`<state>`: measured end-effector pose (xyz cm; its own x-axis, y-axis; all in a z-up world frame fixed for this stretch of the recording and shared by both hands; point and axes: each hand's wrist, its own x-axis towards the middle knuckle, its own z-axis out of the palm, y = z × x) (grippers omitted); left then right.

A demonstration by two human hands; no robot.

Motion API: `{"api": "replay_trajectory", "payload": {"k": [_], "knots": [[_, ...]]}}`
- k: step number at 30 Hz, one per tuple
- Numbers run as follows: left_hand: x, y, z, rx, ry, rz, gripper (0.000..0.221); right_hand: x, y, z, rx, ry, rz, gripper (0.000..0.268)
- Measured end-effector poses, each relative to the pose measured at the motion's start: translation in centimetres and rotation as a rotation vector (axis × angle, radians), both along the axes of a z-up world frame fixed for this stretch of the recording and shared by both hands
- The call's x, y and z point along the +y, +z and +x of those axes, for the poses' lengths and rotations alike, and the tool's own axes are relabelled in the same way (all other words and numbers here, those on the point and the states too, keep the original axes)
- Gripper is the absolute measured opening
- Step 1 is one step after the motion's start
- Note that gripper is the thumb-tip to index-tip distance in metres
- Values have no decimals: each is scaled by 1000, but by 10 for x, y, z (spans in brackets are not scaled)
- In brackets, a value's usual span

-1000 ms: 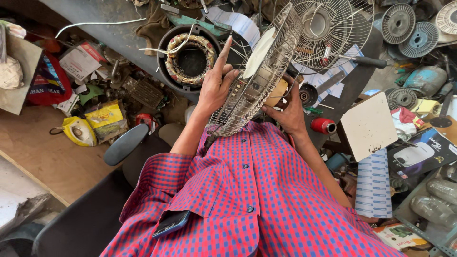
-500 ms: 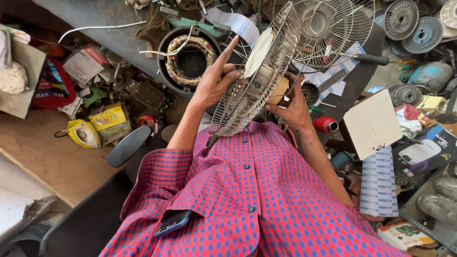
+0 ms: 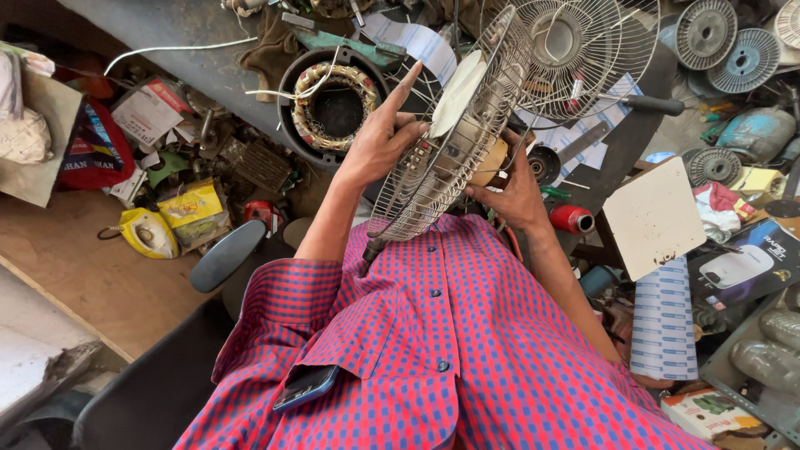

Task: The person is repairing a small electric fan. They repeatedly remove and reattach the fan blades and the front protective cage, using their hands and occasionally a screwdriver to tighten the central hub nut. The person rotates the fan to inspect the assembly from different angles throughout the process.

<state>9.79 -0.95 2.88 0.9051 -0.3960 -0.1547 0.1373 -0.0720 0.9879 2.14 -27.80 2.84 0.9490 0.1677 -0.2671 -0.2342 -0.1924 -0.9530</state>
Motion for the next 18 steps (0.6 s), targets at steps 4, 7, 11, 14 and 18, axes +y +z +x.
{"api": "replay_trajectory", "payload": {"k": [4, 7, 11, 14, 18], "knots": [[5, -5, -7, -55, 5, -93, 87, 2, 2, 2, 20, 5, -24, 107], [8, -11, -7, -95, -4, -122, 90, 3, 4, 2, -47, 27, -82, 107], [11, -17, -8, -86, -21, -141, 93, 5, 4, 1, -23, 26, -163, 110], [9, -19, -11, -97, -13, -205, 95, 8, 4, 0, -55, 36, -185, 112], [5, -21, -12, 0, -12, -310, 96, 9, 4, -1, -62, 46, -177, 112]]}}
